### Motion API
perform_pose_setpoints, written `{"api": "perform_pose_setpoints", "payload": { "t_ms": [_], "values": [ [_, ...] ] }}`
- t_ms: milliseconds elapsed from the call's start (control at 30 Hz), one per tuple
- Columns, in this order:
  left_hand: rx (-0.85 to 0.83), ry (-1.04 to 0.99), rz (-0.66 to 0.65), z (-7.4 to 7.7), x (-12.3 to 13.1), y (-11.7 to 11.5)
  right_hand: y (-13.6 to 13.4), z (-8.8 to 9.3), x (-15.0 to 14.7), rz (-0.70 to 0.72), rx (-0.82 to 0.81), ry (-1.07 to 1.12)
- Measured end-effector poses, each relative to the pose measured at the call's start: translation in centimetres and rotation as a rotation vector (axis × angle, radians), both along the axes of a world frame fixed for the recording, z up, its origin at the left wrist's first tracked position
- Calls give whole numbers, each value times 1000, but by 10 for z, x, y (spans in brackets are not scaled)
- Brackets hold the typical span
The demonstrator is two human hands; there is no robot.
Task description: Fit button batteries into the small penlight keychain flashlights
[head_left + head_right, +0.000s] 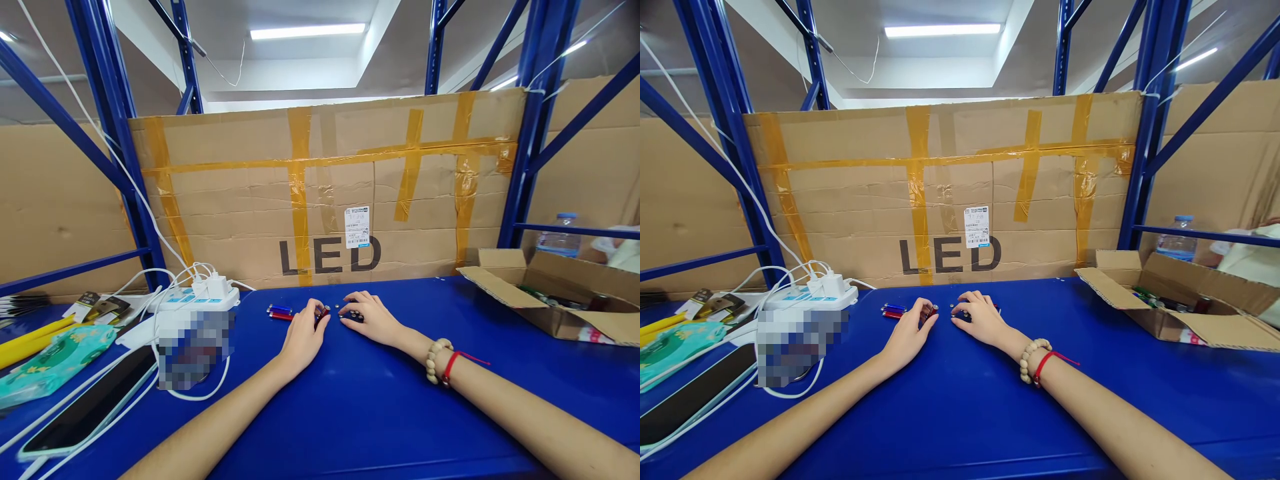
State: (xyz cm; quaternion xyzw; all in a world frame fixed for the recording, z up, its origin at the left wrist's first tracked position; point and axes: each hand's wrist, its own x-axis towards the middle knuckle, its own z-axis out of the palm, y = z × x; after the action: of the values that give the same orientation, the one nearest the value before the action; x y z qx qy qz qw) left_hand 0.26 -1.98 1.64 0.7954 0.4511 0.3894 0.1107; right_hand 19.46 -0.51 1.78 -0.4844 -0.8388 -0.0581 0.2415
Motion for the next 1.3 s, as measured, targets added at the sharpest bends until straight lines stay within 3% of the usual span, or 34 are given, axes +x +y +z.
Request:
{"api": "perform_pose_setpoints", "payload": {
  "t_ms": [667, 900, 1133, 1300],
  "values": [
    [15, 2, -82, -4, -1, 5, 1, 2, -2, 37, -20, 127],
    [17, 29, -104, -3, -2, 4, -6, 9, -7, 63, 137, 280],
    [17, 53, -132, -1, 0, 2, -15, 11, -17, 245, 213, 394],
    [8, 58, -152, -1, -1, 1, -15, 9, -17, 295, 214, 422]
  ]
}}
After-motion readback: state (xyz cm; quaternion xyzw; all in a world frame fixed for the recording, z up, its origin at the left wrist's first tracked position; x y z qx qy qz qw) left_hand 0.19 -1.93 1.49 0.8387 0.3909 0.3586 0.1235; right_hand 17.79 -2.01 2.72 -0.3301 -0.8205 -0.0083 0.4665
